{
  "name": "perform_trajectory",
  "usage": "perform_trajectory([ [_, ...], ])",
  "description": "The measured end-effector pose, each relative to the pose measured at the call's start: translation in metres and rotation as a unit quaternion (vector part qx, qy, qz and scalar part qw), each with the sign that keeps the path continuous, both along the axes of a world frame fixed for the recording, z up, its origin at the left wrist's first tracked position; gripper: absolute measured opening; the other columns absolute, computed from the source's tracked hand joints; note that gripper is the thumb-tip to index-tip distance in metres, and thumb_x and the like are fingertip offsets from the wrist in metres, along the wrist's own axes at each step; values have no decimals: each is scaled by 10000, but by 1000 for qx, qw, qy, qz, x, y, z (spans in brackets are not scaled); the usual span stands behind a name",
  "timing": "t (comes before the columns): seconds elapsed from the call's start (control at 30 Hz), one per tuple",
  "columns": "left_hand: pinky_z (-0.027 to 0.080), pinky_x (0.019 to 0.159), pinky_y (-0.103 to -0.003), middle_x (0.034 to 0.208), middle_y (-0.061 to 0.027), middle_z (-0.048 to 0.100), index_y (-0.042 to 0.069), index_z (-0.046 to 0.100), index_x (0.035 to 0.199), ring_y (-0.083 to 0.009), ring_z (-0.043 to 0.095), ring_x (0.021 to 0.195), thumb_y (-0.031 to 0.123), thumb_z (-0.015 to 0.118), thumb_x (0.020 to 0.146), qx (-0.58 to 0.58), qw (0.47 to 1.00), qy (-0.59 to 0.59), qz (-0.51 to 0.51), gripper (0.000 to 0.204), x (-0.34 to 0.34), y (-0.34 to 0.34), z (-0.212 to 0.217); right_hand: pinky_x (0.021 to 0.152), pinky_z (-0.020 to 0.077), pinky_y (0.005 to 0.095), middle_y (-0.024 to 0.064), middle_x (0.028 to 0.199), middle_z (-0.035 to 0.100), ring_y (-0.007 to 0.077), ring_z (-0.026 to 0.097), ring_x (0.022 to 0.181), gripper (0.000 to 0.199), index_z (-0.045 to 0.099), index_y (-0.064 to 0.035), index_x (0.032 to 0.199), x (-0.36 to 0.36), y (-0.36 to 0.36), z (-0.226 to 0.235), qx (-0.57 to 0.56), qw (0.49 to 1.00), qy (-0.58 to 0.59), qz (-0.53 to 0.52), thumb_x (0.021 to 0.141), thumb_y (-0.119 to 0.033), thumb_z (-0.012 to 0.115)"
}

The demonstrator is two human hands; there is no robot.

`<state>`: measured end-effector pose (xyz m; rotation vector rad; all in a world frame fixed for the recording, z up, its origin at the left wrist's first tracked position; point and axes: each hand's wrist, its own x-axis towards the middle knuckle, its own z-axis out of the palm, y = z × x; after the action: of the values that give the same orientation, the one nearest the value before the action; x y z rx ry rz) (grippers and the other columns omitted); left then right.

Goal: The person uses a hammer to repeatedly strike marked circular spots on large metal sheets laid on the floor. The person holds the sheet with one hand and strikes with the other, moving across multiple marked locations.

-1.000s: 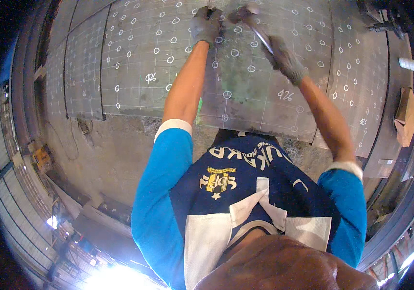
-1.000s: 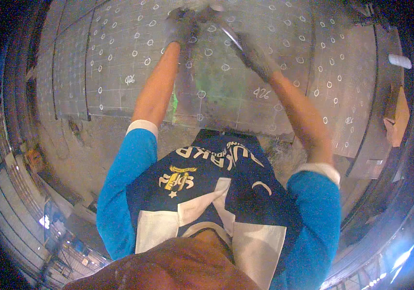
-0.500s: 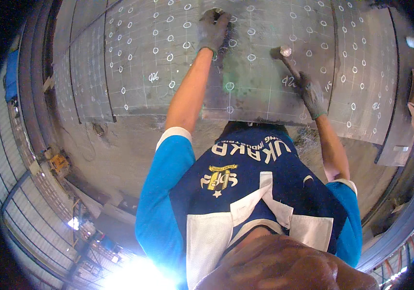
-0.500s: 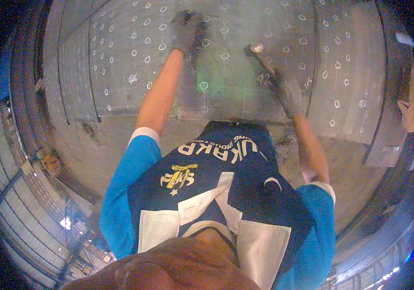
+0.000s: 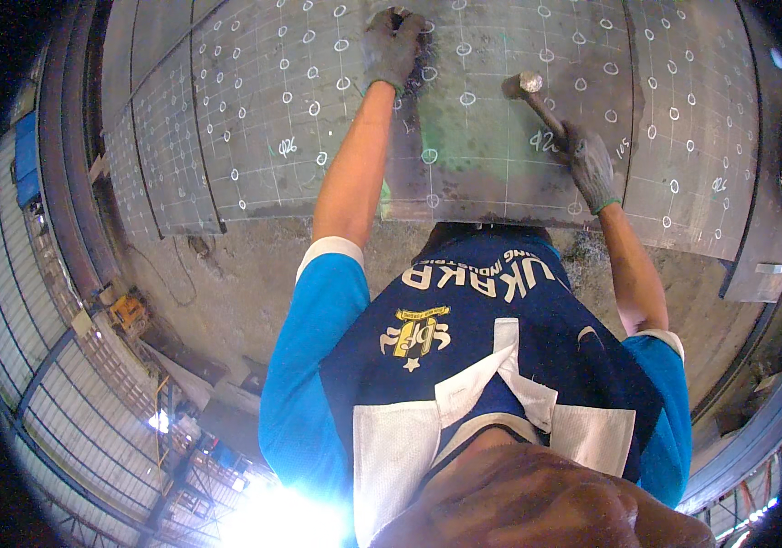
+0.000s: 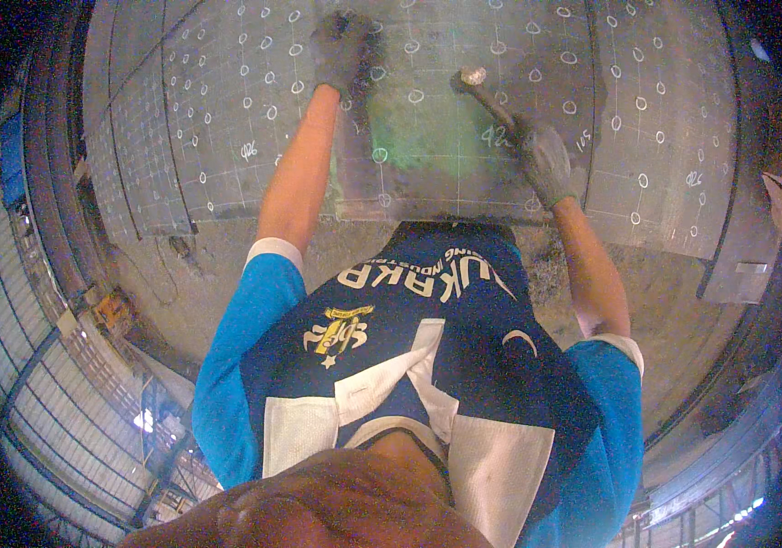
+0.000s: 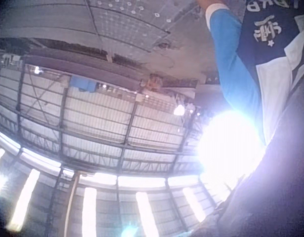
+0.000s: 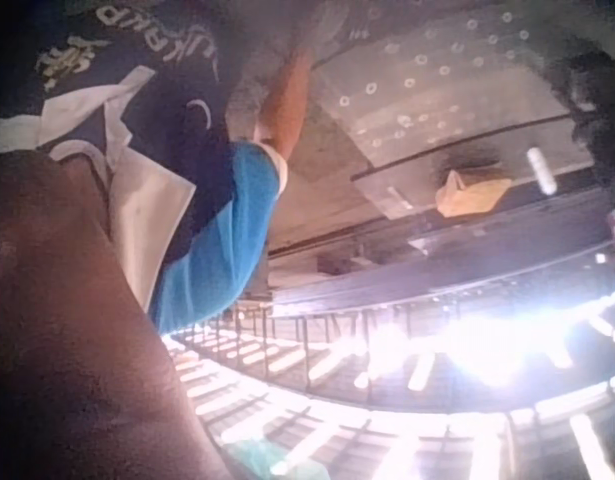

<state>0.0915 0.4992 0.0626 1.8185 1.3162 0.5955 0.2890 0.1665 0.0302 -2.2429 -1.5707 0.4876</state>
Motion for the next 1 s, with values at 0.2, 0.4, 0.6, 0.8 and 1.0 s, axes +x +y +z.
perform_trajectory([
  [0.2,548,765,-406,933,-150,756,-15,726,1013,-243,691,826,354,724,885,16,1000,-24,-5,390,2,2,-9,842,521,517,229,1059,721,425,678,974,321,689,-46,1227,3,4,-7,-66,998,17,-9,953,-176,583],
  [0.4,553,803,-410,980,-155,764,-5,737,1059,-271,706,861,385,714,892,31,999,-2,-15,425,-1,2,-7,845,517,523,238,1084,716,435,674,996,331,676,-46,1256,2,5,-2,-50,998,38,2,977,-191,572],
  [0.6,555,839,-455,1035,-189,758,9,722,1094,-352,724,942,435,705,886,68,997,17,13,475,2,5,-27,834,505,528,237,1082,708,427,674,981,337,664,-44,1259,6,19,3,-43,998,27,31,1001,-229,552],
  [0.8,559,846,-472,1051,-167,758,89,713,1109,-392,719,990,485,723,859,106,991,86,7,469,-6,-4,-12,712,489,480,181,870,655,365,633,771,253,649,-28,1123,-3,150,123,111,990,43,77,1014,-238,557],
  [1.0,524,933,-498,1175,-244,708,22,698,1161,-439,674,1073,533,595,959,99,992,59,-51,559,-4,-8,-8,602,460,436,147,700,600,290,591,618,218,628,-8,1003,6,236,75,453,880,-20,141,991,-220,573],
])
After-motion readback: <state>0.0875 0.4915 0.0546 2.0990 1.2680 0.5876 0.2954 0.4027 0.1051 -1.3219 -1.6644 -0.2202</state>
